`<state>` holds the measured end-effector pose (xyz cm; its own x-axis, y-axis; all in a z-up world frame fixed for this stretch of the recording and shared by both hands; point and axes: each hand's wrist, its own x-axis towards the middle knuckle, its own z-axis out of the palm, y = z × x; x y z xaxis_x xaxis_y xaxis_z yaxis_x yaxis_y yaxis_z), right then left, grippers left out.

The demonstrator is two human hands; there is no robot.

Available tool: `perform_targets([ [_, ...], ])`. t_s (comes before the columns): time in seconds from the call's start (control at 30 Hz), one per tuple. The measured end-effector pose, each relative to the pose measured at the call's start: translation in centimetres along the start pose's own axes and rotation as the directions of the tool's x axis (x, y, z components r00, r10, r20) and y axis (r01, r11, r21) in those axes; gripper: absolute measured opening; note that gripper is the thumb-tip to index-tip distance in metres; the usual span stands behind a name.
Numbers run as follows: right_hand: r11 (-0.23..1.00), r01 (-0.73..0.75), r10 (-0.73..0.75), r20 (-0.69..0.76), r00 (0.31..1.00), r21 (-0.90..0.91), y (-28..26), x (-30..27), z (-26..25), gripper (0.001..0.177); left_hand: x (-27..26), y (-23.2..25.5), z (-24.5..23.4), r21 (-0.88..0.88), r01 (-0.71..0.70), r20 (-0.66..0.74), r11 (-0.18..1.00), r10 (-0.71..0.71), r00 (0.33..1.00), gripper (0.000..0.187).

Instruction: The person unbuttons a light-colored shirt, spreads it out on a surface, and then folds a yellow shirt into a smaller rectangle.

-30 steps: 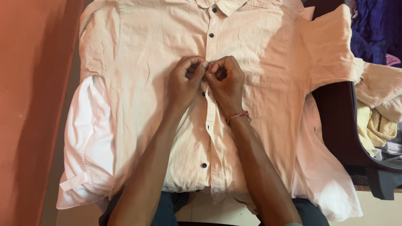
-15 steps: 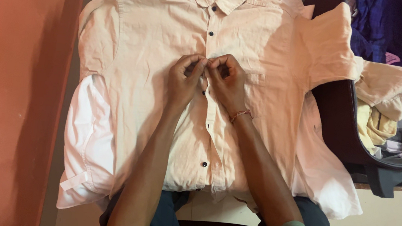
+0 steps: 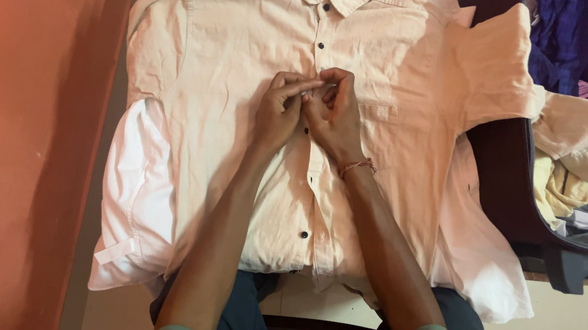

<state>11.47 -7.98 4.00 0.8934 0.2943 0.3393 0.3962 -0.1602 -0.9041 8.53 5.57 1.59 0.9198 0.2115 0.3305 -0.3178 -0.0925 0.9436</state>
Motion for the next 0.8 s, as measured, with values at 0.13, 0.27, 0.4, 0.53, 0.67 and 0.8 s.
perform_targets([
  [0.13,0.991,-0.088,0.092,-0.038,0.995,0.099,0.6,0.6,0.2,0.039,0.1,0.8,0.3,0.068,0.058,-0.075,0.996,-0.052,0.996,0.023],
  [0.27,0.987,-0.116,0.13,-0.121,0.984,0.115,1.3,0.6,0.1,0.034,0.2,1.2,0.6,0.105,0.072,-0.163,0.992,-0.054,0.985,0.019],
  [0.4,0.984,-0.095,0.117,-0.144,0.983,0.149,1.8,0.4,0.0,0.033,0.1,1.4,1.1,0.162,0.074,-0.196,0.984,-0.042,0.98,0.023],
  [0.53,0.976,-0.045,0.078,-0.147,0.986,0.213,2.0,0.6,-0.6,0.032,-0.1,2.4,1.3,0.204,0.073,-0.202,0.976,-0.031,0.979,0.029],
  [0.67,0.973,-0.066,0.099,-0.142,0.985,0.221,1.8,0.5,-0.8,0.022,-0.4,3.3,1.5,0.241,0.138,-0.21,0.961,-0.088,0.974,0.035],
  [0.8,0.999,0.005,0.0,-0.144,0.99,0.032,1.8,0.5,-1.1,0.024,-0.4,2.5,1.2,0.211,0.047,-0.19,0.976,-0.006,0.982,0.033],
])
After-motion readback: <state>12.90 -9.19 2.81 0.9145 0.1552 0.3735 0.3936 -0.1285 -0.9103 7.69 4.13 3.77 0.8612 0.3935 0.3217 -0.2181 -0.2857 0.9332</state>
